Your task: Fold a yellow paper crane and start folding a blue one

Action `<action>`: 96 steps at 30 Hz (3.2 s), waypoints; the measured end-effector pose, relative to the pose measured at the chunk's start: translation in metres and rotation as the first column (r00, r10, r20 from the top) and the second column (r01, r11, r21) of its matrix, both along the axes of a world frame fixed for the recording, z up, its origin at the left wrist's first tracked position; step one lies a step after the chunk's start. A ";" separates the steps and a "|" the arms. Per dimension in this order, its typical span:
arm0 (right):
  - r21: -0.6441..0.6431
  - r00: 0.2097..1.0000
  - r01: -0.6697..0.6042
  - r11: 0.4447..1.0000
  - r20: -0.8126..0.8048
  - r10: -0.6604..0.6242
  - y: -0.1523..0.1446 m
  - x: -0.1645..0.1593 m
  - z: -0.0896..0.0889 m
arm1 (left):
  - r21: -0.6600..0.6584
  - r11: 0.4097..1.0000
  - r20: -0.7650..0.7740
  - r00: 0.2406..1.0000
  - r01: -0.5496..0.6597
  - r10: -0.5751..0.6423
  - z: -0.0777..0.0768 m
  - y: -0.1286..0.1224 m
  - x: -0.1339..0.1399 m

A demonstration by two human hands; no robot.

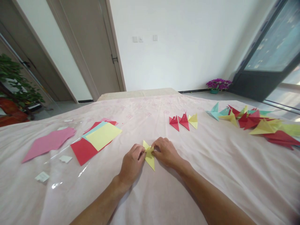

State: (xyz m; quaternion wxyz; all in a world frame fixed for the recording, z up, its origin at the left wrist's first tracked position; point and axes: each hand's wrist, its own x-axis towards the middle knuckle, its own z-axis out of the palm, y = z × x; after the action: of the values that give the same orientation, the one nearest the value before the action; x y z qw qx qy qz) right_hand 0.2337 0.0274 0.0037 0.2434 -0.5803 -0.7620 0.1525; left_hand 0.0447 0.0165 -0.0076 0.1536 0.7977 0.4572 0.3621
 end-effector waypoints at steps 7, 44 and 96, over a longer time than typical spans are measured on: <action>0.005 0.999 0.031 1.000 0.025 -0.031 -0.008 -0.006 -0.002 | 0.044 0.997 0.001 0.998 0.056 -0.057 0.001 -0.001 0.005; 0.075 0.705 -0.189 0.979 -0.684 0.188 -0.014 -0.014 0.001 | 0.332 0.942 0.153 0.988 -0.049 -0.002 -0.001 0.002 -0.026; -0.278 0.492 -0.086 0.957 -0.847 -0.202 -0.015 -0.035 -0.003 | -0.472 0.862 0.708 0.662 0.188 0.243 0.004 -0.008 0.004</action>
State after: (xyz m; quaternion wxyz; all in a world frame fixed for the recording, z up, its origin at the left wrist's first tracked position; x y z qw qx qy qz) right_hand 0.1990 0.0120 0.0003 0.5126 -0.4786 -0.4851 0.5223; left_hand 0.0483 0.0084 -0.0035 0.5254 0.5002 0.4440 0.5260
